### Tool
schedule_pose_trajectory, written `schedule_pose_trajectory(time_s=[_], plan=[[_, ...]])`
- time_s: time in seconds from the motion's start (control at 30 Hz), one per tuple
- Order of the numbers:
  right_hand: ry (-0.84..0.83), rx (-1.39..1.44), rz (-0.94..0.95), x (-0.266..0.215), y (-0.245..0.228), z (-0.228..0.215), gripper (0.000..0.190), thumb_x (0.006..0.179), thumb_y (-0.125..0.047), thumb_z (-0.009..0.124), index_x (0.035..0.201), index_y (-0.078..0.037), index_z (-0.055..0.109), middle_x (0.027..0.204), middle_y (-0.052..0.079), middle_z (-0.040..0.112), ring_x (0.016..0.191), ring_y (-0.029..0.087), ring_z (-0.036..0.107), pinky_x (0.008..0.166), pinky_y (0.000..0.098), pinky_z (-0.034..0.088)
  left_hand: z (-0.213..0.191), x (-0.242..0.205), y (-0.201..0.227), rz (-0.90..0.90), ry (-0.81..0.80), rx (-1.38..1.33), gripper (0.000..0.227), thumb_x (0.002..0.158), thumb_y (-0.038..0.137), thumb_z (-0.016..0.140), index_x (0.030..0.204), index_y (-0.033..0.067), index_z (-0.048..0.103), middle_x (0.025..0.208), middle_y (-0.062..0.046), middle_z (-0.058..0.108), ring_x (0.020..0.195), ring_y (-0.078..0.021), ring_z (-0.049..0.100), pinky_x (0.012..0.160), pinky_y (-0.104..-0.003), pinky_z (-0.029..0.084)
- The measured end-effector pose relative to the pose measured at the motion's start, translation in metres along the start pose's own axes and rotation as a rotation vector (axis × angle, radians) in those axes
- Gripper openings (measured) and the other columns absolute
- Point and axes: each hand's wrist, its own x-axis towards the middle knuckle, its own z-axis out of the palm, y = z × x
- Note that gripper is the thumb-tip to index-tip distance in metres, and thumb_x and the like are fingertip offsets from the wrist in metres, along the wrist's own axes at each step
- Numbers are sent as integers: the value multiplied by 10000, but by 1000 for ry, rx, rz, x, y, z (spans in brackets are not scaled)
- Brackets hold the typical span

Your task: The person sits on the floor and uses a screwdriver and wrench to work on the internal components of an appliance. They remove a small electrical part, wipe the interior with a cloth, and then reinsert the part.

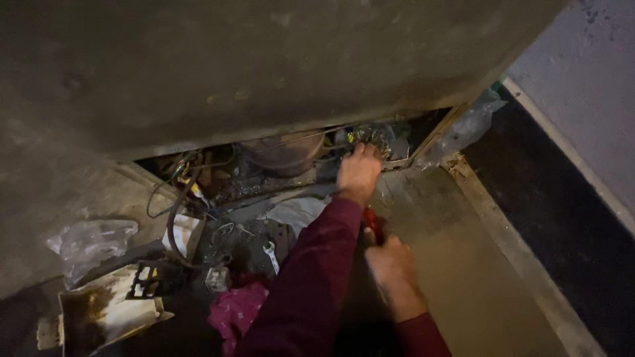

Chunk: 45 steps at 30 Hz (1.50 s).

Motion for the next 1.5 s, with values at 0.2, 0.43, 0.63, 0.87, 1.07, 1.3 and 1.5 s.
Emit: schedule_pose_trajectory(time_s=[0.2,0.43,0.63,0.87,1.07,1.3,1.5], plan=[[-37,-9,-9,-11,-19,-10,624,970,-573,531,1227,-28,692,1260,288,668,1245,446,617,1054,509,489,-4,5,0,-2,1,-9,427,807,35,635,1233,6,645,1485,-142,494,1351,-332,492,930,-405,557],[-94,-28,-5,-23,-31,-20,610,1001,-583,473,1343,-103,630,1258,315,668,1219,480,628,1039,531,496,-9,-6,-5,35,99,-144,411,840,105,521,1236,40,608,1413,-170,544,1334,-386,531,937,-469,536],[-49,-57,-19,-11,-16,-12,673,973,-585,494,1270,-6,666,1260,318,661,1232,466,622,1058,513,490,2,-15,1,-318,-59,-613,379,1053,303,374,1276,60,562,1421,-176,567,1158,-466,623,960,-536,507],[-68,-53,23,-15,-12,-14,609,967,-525,489,1255,-26,683,1224,291,711,1181,451,693,1022,515,534,9,-22,-7,-91,25,-99,293,960,145,495,1184,83,673,1443,-129,585,1215,-337,649,939,-451,563],[-69,-26,-15,-18,-23,-19,569,1013,-579,445,1382,-180,614,1204,266,710,1164,446,669,986,534,517,-6,-7,-11,-181,-30,-295,326,958,178,507,1240,89,645,1387,-121,573,1246,-349,592,946,-465,523],[-106,3,10,3,-11,-9,503,909,-383,581,1115,40,760,1050,288,787,1022,426,745,919,527,605,-16,-38,-11,-26,-7,-262,344,1003,130,555,1338,81,617,1460,-140,540,1361,-331,518,1074,-462,477],[-10,71,-87,-12,-8,-18,801,957,-673,556,1064,98,745,1041,386,724,1035,500,713,912,526,552,-48,-67,-12,10,56,-108,715,754,83,735,1441,80,535,1541,-113,443,1460,-301,384,1178,-443,365]])
